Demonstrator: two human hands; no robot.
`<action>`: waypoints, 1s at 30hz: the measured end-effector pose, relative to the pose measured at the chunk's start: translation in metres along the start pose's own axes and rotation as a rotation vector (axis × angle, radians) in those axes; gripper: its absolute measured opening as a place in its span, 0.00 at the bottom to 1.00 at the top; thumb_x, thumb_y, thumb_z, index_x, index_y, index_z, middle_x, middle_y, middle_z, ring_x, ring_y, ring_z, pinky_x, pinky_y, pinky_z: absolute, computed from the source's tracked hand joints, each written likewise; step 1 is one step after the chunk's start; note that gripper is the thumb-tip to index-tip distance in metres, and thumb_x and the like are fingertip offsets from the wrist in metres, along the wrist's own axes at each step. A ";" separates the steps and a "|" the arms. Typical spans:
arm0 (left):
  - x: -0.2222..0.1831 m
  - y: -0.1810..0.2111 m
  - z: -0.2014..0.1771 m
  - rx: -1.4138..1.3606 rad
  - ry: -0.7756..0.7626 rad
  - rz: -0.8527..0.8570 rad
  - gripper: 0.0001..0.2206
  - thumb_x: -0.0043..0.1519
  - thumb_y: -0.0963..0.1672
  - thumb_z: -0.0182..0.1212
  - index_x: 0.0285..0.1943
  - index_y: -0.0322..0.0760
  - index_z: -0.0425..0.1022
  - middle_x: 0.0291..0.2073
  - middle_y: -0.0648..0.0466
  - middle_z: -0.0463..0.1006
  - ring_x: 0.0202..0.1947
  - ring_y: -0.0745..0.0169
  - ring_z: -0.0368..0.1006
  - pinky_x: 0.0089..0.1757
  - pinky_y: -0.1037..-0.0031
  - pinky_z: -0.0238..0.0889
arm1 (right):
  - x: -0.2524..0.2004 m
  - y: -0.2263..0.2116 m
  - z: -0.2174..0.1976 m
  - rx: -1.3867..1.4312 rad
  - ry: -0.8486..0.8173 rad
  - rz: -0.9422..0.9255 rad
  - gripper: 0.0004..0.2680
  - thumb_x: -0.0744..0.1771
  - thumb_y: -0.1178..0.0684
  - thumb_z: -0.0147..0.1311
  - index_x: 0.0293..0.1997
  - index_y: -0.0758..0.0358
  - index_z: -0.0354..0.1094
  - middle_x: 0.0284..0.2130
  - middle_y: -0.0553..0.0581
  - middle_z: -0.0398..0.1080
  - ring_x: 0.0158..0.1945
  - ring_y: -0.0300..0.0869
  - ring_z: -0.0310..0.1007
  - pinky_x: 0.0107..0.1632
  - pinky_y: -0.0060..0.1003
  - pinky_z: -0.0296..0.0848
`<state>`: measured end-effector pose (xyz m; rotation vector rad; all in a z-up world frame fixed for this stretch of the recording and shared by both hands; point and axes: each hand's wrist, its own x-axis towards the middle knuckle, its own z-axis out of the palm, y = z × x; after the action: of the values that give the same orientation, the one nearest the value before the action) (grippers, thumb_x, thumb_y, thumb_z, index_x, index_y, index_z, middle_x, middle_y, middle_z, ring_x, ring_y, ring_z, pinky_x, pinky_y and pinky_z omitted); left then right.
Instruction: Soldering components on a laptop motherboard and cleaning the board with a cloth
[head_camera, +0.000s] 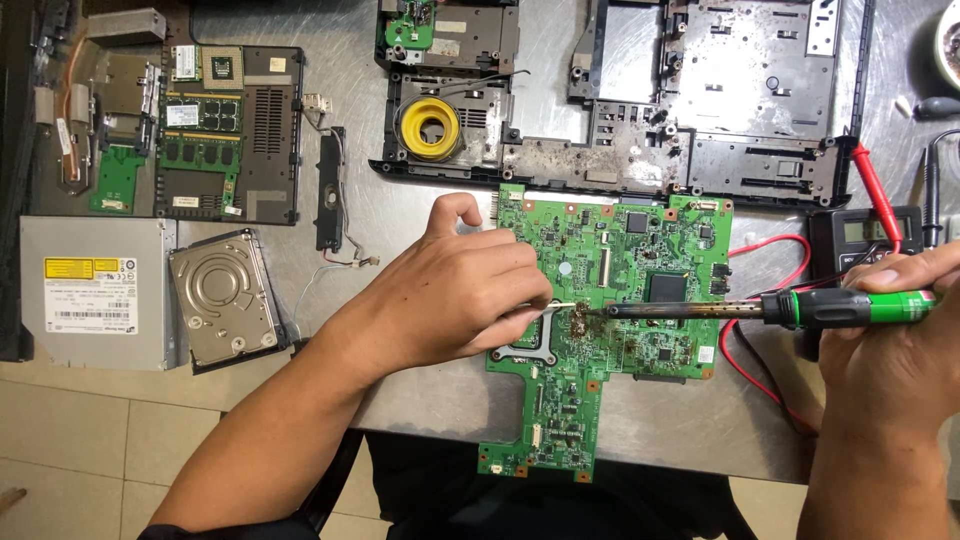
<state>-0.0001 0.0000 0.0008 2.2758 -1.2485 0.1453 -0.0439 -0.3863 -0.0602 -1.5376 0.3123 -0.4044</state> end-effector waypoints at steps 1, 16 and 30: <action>0.000 0.000 0.000 0.000 0.002 0.002 0.06 0.64 0.43 0.66 0.38 0.46 0.72 0.28 0.62 0.70 0.31 0.60 0.67 0.48 0.62 0.46 | -0.001 -0.005 0.004 0.009 -0.026 0.005 0.16 0.78 0.41 0.46 0.35 0.55 0.54 0.22 0.48 0.53 0.22 0.33 0.51 0.33 0.23 0.54; 0.000 0.000 0.001 0.009 0.000 0.004 0.06 0.64 0.44 0.66 0.37 0.46 0.72 0.28 0.62 0.70 0.31 0.60 0.67 0.48 0.63 0.46 | 0.001 -0.004 0.003 0.007 -0.019 0.013 0.16 0.77 0.41 0.46 0.34 0.54 0.56 0.22 0.49 0.54 0.21 0.33 0.51 0.31 0.23 0.54; 0.000 -0.001 0.001 -0.015 -0.007 -0.003 0.06 0.64 0.43 0.66 0.37 0.46 0.72 0.28 0.62 0.70 0.31 0.60 0.67 0.48 0.62 0.46 | -0.001 -0.002 0.001 -0.056 -0.047 -0.043 0.15 0.80 0.46 0.42 0.36 0.55 0.53 0.24 0.49 0.53 0.25 0.35 0.53 0.39 0.26 0.58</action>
<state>0.0002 0.0002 0.0000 2.2673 -1.2461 0.1269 -0.0449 -0.3847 -0.0583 -1.6081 0.2558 -0.3960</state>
